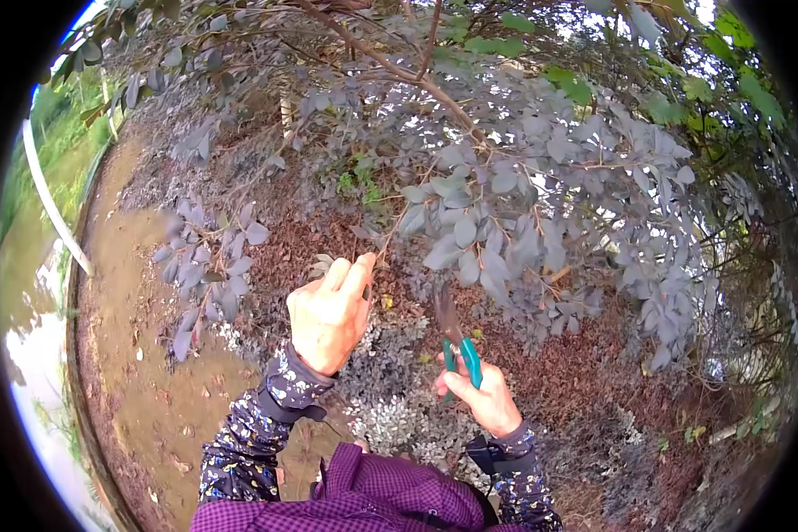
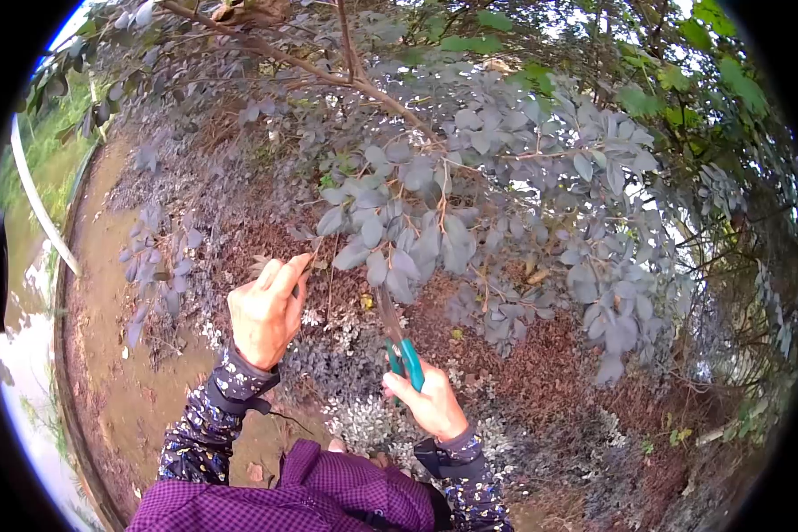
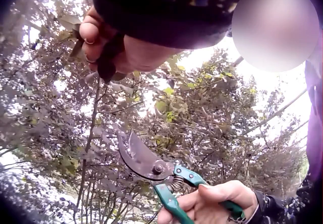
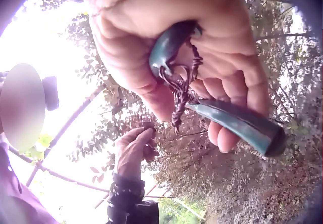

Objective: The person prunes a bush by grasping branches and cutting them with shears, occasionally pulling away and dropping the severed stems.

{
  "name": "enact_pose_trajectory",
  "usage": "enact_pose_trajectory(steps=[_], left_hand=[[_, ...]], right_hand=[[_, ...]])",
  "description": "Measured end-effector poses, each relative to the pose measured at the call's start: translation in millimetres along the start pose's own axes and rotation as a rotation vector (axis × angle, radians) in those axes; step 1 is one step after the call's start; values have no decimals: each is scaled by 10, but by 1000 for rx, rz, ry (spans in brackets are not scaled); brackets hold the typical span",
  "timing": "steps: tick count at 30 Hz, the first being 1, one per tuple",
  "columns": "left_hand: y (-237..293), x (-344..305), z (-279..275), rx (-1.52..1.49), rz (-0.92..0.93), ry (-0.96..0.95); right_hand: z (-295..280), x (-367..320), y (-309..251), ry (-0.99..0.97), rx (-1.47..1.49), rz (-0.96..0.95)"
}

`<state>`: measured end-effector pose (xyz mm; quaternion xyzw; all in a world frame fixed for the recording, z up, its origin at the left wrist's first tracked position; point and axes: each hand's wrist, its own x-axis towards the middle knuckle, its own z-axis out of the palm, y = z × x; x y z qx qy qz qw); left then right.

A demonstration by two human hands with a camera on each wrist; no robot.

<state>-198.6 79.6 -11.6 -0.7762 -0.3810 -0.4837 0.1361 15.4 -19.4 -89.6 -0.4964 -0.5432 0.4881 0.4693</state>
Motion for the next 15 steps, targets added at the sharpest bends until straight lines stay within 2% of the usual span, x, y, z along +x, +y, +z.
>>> enact_pose_trajectory(steps=[15], left_hand=[[-132,-119,3,-13,68,40]], right_hand=[[232,399,-416,-24,-98,-94]])
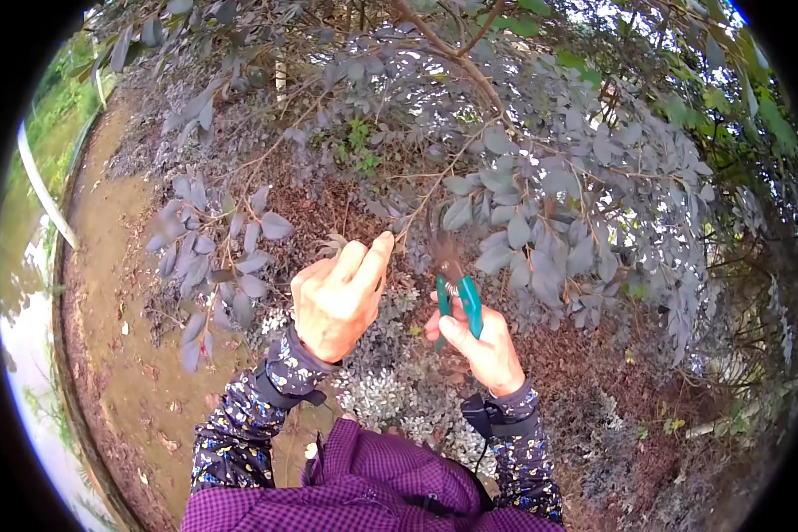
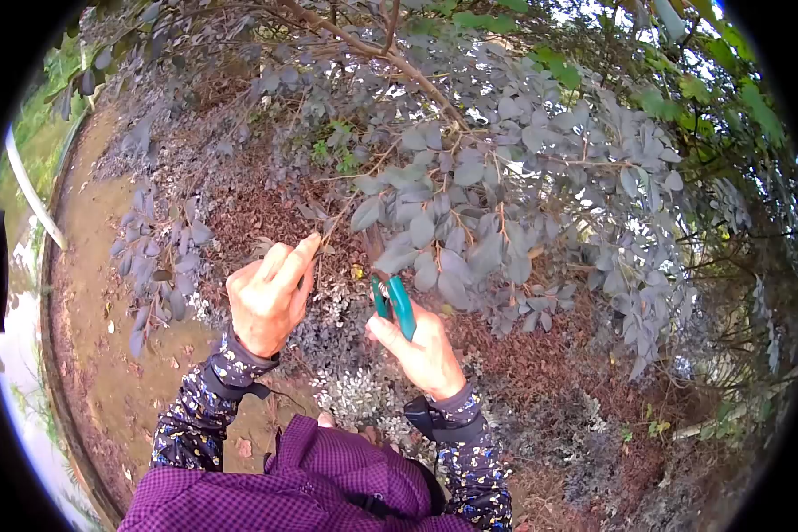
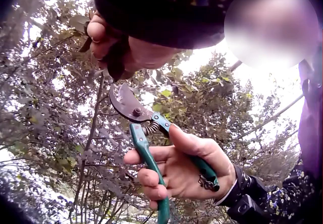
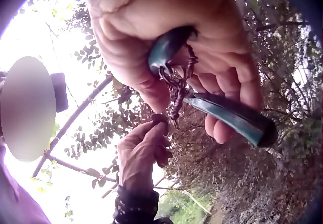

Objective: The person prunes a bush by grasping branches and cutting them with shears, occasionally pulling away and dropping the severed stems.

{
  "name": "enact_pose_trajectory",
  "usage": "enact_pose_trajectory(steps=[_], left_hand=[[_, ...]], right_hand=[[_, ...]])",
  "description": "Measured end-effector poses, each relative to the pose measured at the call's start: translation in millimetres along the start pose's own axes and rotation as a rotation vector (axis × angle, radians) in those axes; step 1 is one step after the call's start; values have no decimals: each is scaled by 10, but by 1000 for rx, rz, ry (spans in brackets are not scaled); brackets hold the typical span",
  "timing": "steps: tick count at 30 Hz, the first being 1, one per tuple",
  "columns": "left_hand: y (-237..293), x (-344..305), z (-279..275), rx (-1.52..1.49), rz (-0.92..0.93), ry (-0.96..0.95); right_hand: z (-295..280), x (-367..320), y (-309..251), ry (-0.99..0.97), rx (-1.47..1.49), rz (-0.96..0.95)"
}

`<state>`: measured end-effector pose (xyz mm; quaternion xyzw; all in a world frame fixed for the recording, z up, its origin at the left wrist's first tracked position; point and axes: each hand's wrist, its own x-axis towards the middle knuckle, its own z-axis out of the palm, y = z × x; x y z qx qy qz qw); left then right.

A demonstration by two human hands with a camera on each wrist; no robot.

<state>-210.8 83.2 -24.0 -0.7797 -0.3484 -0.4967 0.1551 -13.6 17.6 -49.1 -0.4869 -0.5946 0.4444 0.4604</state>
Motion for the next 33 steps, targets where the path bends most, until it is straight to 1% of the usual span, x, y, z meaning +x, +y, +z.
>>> enact_pose_trajectory(steps=[5,9,12,14,17,21,23,25,27,29,31,33], left_hand=[[4,-27,-8,-14,-6,5],[-1,-37,4,14,23,21],[-10,-52,-6,24,20,19],[-18,-56,-1,41,27,17],[-9,-49,-38,8,8,-5],[-51,-66,-44,26,-10,10],[-67,-70,-88,-38,-86,-56],[-107,-96,-67,-9,-109,-156],[-52,-83,-92,-2,-194,-266],[-56,-62,-95,-64,-211,-261],[-8,19,-163,-38,-204,-248],[54,73,-203,-39,-161,-152]], right_hand=[[20,54,-119,45,23,-9],[-13,93,-109,7,-9,-17],[13,86,-107,24,20,-19],[10,86,-99,51,105,43],[40,73,-104,91,120,23],[38,29,-134,93,130,22],[46,58,-108,112,132,32],[39,101,-25,119,121,67],[36,110,42,98,156,80],[31,113,85,64,152,104],[17,126,211,33,167,75],[-36,123,305,1,176,75]])
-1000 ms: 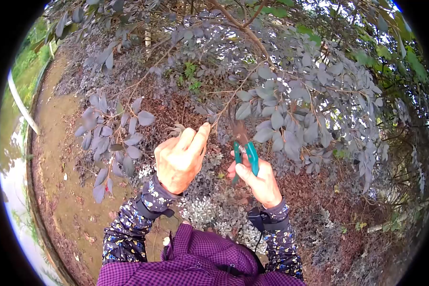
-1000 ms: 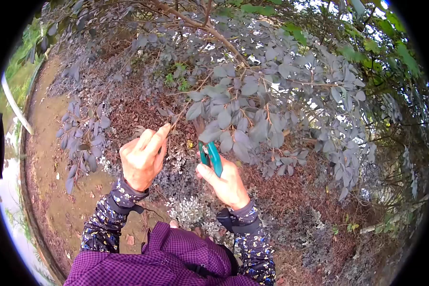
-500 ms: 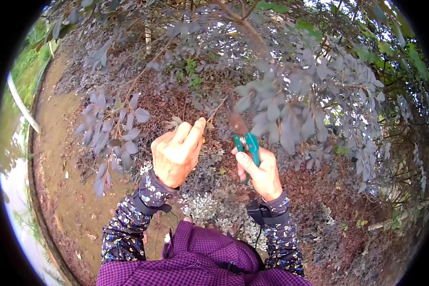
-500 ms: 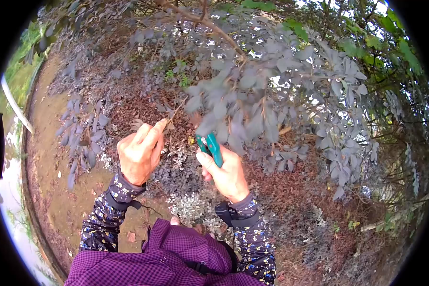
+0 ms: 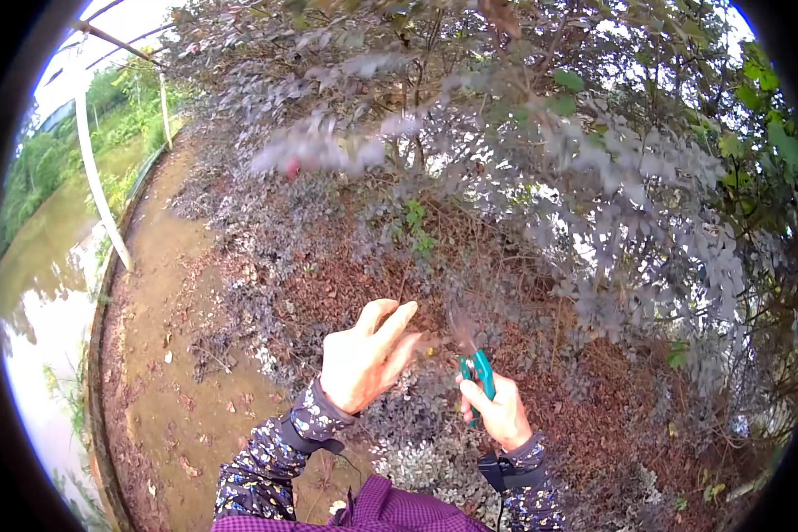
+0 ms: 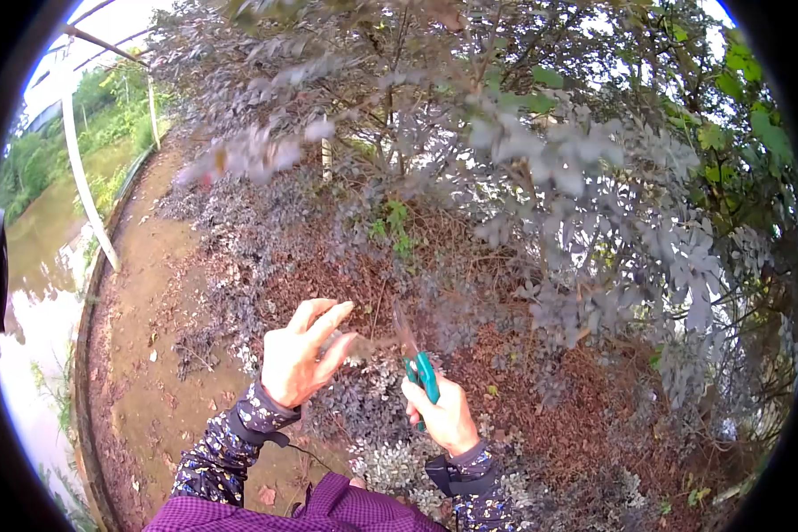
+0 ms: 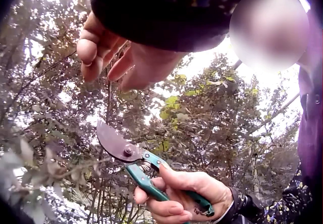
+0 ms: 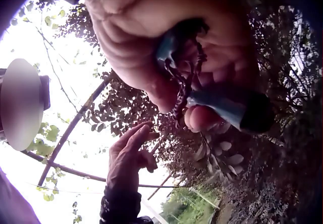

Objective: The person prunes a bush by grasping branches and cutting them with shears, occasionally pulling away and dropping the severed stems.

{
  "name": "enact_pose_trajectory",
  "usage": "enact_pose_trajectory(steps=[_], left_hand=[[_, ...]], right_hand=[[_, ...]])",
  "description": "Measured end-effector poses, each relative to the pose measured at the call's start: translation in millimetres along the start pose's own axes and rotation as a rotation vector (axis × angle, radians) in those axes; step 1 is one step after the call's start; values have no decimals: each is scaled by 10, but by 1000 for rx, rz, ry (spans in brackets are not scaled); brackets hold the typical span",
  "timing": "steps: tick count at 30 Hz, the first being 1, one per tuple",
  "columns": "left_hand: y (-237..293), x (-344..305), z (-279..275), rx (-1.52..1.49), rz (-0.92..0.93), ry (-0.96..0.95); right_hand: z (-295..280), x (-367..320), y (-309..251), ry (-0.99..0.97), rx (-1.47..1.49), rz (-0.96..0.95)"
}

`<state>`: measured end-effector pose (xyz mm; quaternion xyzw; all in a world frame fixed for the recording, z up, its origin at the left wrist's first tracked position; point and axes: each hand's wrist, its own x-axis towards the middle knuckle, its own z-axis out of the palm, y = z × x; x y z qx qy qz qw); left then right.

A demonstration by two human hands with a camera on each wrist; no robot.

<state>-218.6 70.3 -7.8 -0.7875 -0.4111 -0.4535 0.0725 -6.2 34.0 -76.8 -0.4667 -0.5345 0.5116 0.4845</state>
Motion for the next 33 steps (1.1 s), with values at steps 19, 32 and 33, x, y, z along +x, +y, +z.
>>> enact_pose_trajectory(steps=[19,32,33], left_hand=[[611,952,-1108,187,464,600],[472,2886,-1216,434,621,491],[476,2939,-1206,311,421,273]], right_hand=[[-79,-79,264,-119,16,8],[-82,-171,398,-122,132,68],[-92,-181,432,-138,127,74]])
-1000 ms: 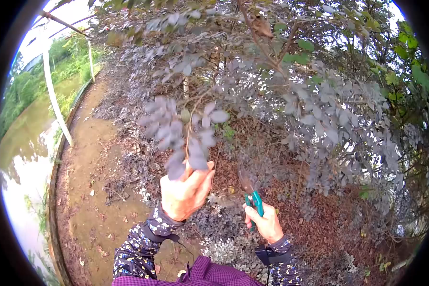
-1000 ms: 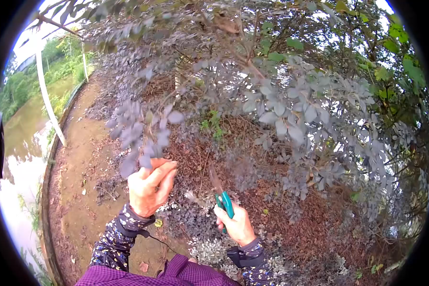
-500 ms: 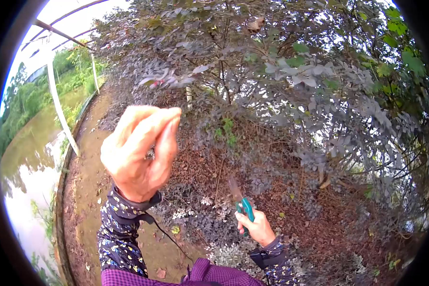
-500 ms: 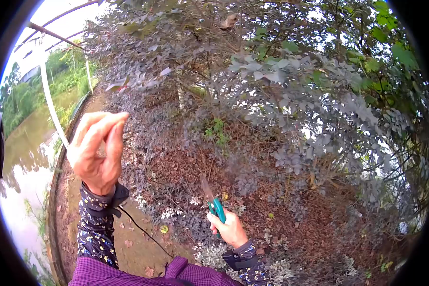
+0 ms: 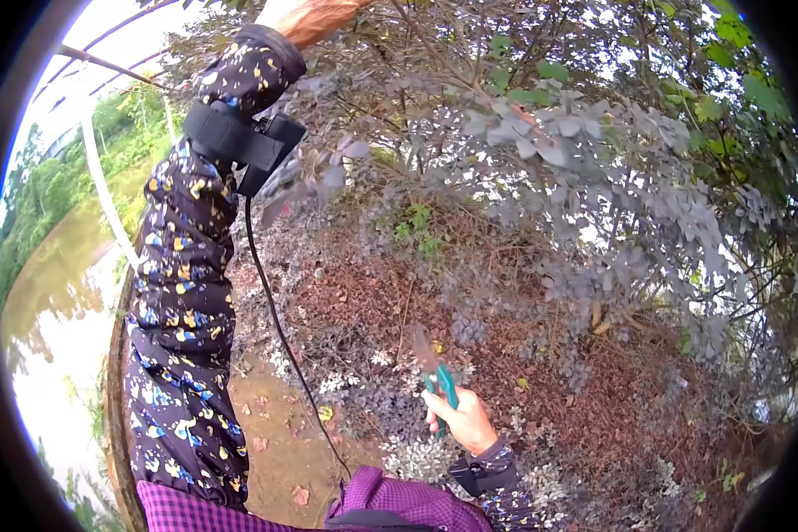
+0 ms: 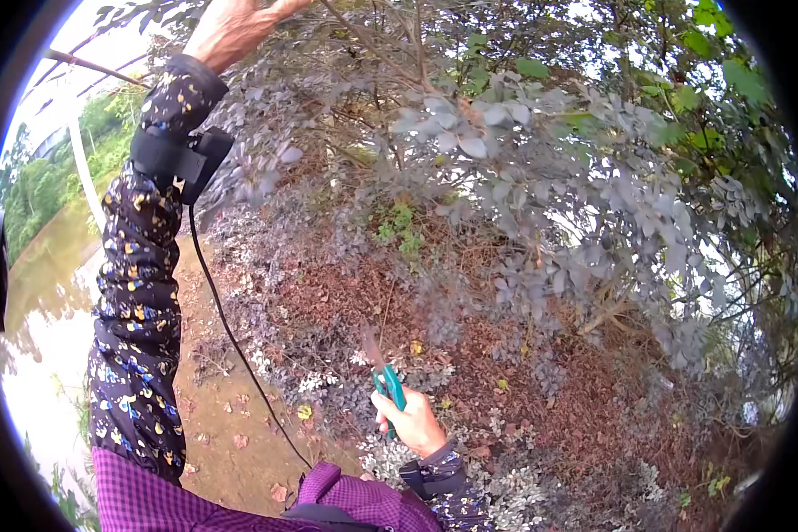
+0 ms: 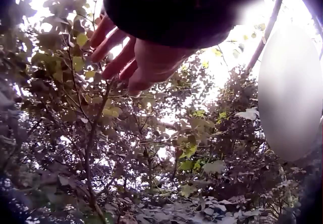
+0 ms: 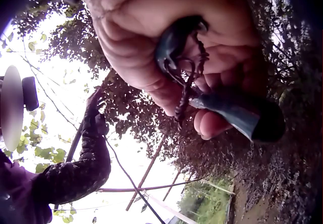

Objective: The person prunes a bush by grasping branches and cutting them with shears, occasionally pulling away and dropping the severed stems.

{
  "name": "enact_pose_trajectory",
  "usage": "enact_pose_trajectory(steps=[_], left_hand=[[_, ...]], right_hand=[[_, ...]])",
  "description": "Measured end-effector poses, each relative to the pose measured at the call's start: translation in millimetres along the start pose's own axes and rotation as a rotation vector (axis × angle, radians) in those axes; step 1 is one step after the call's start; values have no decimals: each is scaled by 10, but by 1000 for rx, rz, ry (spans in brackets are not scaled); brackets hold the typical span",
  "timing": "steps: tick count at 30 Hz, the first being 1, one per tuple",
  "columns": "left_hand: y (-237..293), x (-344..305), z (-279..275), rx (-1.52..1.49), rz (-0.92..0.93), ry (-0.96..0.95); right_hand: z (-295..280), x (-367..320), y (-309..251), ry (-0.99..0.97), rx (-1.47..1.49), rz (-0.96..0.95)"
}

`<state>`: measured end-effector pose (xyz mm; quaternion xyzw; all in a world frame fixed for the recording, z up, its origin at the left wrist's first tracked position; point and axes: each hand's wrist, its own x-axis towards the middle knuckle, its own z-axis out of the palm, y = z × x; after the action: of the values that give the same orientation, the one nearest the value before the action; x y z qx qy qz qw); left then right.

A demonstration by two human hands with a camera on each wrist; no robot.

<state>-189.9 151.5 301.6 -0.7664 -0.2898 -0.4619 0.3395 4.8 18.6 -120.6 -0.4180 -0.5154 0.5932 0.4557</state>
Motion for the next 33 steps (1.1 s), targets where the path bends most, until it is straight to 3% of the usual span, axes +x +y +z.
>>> enact_pose_trajectory(steps=[3,4,7,9,11,13,15,17,19,21,24,27,28,33], left_hand=[[-34,-64,156,-228,-28,-29],[-35,-86,179,-242,-103,65],[-67,-10,133,229,109,447],[-22,56,85,136,118,388],[-120,47,169,252,92,414],[-200,12,183,-101,-76,29],[-290,-88,193,15,-28,58],[-140,-309,43,154,-183,-59],[-325,-564,-22,91,-46,-89],[-292,-920,-66,107,-57,-2],[91,-1382,-338,57,-255,-29],[277,-1647,-418,-82,-330,-21],[325,-1715,-384,-105,-276,95],[555,-1896,-471,-153,-358,59]], right_hand=[[13,-48,22,0,73,-3],[3,-56,38,1,80,5],[-37,-39,77,1,101,22],[-44,-36,61,-8,86,36],[-11,-42,14,-14,75,27],[-8,-39,-47,-35,40,43],[9,-53,-102,-76,72,6],[15,-78,-191,-93,83,-33],[26,-114,-319,-106,97,-99],[32,-131,-491,-114,73,-137],[155,-60,-691,-170,91,-232],[251,73,-960,-273,100,-270],[297,124,-1040,-300,104,-279],[535,297,-1188,-344,188,-244]])
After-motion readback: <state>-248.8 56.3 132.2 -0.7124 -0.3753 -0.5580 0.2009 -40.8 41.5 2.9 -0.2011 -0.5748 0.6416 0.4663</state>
